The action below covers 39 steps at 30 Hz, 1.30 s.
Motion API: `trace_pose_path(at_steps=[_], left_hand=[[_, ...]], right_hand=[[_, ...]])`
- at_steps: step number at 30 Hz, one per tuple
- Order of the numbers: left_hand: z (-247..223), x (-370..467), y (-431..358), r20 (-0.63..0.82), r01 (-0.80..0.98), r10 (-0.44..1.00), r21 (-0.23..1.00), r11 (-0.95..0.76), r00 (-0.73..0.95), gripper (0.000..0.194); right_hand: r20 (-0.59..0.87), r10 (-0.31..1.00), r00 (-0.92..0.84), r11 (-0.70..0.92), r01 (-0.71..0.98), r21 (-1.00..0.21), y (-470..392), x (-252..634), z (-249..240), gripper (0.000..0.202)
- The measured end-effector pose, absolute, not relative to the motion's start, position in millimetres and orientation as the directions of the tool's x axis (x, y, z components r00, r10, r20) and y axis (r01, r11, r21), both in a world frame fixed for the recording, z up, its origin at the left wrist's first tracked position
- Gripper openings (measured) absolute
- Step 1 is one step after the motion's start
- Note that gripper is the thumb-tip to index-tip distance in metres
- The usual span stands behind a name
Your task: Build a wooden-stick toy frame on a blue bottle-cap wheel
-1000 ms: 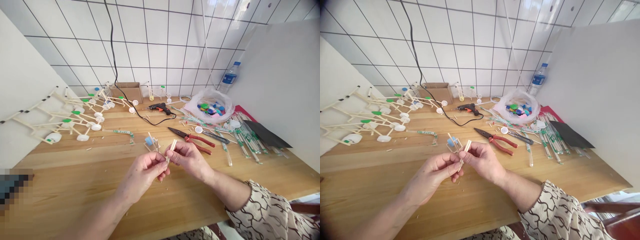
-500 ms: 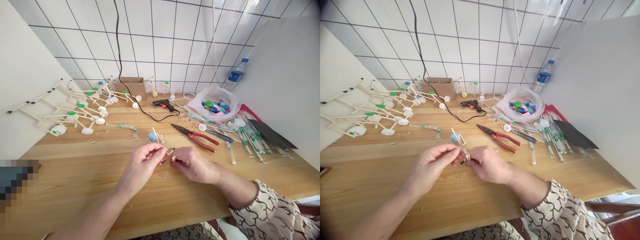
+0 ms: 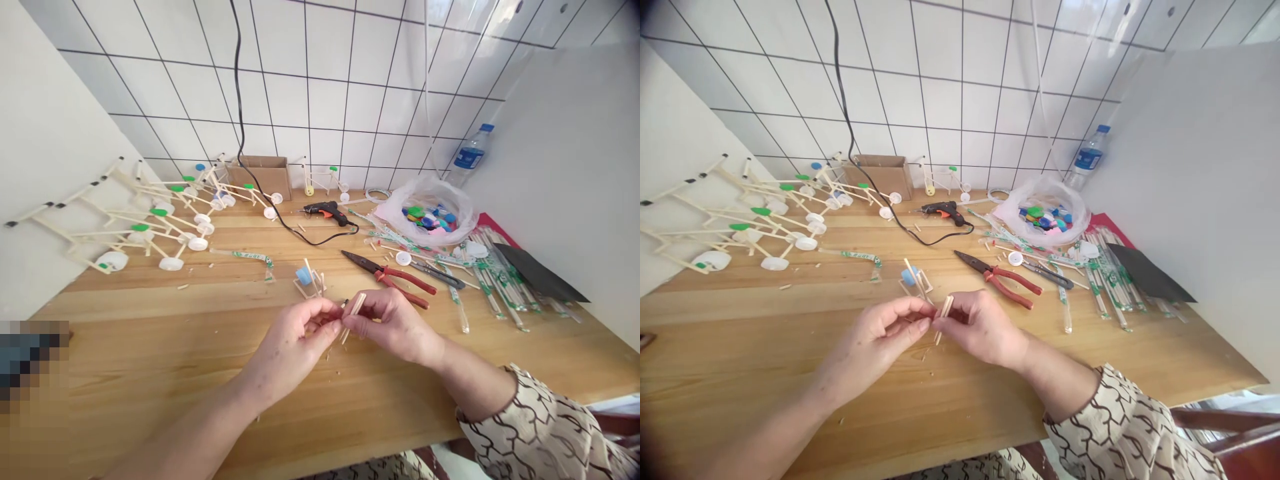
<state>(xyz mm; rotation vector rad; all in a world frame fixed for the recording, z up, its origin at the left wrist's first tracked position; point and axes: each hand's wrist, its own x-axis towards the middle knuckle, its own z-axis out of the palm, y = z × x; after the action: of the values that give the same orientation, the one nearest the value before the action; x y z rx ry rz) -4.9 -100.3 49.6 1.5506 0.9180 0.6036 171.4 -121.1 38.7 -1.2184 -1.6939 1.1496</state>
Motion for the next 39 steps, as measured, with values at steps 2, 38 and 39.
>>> trace_pose_path(at_steps=[2, 38, 39], left_hand=[[49.2, -3.2, -100.8, -0.136, 0.182, 0.786, 0.983, 0.031, 0.604, 0.017], [30.3, 0.0, -112.8, -0.017, 0.660, 0.762, 0.513, -0.549, 0.648, 0.021], [27.4, 0.4, -114.2, 0.027, 0.649, 0.734, 0.445, -0.617, 0.679, 0.023]], right_hand=[[0.023, 0.972, -0.236, 0.071, 0.198, -0.978, -120.8, 170.1, 37.2, 0.028], [-0.113, 0.966, -0.232, 0.221, 0.970, -0.101, -110.0, 199.7, 51.8, 0.016], [-0.083, 0.980, -0.182, 0.169, 0.975, -0.141, -109.3, 200.0, 53.7, 0.015]])
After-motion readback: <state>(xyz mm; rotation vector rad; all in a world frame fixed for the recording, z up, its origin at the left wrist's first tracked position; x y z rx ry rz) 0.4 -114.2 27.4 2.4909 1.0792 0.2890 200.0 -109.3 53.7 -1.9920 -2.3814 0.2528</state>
